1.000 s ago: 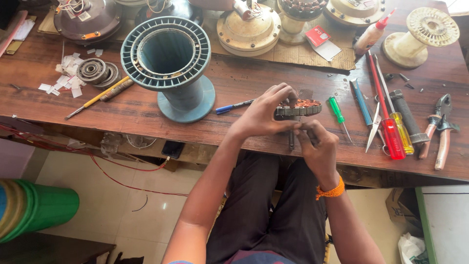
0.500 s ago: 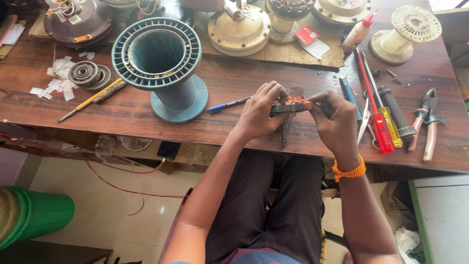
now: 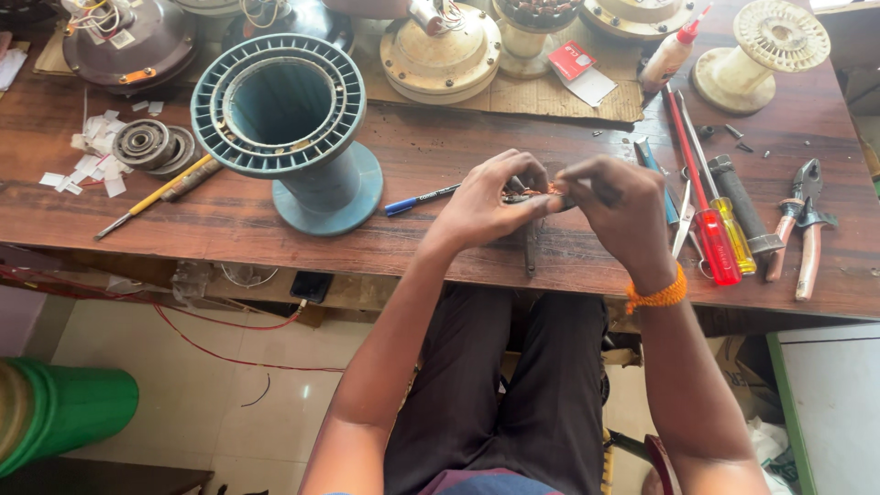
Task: The person sits at a workbench winding copper wire into the slots of a motor armature, pressing each wire turn into place by hand and occasionally using a small green screwdriver to seat the windings. They rotate the armature to work around its circumference, continuing to fill the slots with wire throughout the clip.
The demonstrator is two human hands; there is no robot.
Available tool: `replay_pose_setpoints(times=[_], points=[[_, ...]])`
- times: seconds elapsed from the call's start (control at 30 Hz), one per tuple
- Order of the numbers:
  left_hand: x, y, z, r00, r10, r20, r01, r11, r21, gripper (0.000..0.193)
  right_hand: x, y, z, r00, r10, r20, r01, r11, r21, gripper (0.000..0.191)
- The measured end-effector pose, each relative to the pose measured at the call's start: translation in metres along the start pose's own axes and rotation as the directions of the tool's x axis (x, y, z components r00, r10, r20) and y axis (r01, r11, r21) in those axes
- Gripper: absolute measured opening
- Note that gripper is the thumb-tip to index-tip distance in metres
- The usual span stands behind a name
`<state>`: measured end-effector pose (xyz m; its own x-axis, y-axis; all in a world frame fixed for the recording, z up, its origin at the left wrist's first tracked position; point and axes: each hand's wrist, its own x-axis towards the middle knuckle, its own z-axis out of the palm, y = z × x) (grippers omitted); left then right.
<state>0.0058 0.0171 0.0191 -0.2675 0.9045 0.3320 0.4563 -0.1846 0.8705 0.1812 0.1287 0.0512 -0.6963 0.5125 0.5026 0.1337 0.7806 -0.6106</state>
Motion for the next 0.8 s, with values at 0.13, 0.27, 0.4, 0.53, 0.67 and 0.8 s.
replay_pose_setpoints(times=[0.13,0.27,0.4,0.53,0.67,0.8], points=[[-0.012,0.000,-0.005,0.991,0.130,-0.013,-0.131,0.990,-0.049,0.035,-0.012,0.005,-0.004,0.993,-0.114,0.038,0.113,0.993,0.026,0.011],[-0.020,-0.001,0.007,0.968,0.213,-0.135,-0.195,0.972,0.135,0.036,-0.014,0.007,-0.003,0.996,-0.085,0.039,0.084,0.996,0.037,0.011],[-0.025,-0.004,0.016,0.935,0.281,-0.216,-0.233,0.947,0.221,0.034,-0.008,0.007,-0.002,0.994,-0.104,0.032,0.102,0.994,0.047,0.011],[-0.027,-0.006,0.019,0.907,0.340,-0.249,-0.280,0.927,0.249,0.034,-0.004,0.004,0.005,1.000,-0.021,0.017,0.021,0.999,0.044,0.010],[-0.027,-0.002,0.019,0.917,0.306,-0.257,-0.252,0.942,0.222,0.029,0.005,0.006,0.013,0.997,0.070,-0.024,-0.069,0.997,0.033,0.009],[-0.014,0.002,0.018,0.964,0.034,-0.264,-0.022,0.999,0.048,0.027,0.011,0.008,0.018,0.990,0.129,-0.062,-0.126,0.991,0.042,0.011]])
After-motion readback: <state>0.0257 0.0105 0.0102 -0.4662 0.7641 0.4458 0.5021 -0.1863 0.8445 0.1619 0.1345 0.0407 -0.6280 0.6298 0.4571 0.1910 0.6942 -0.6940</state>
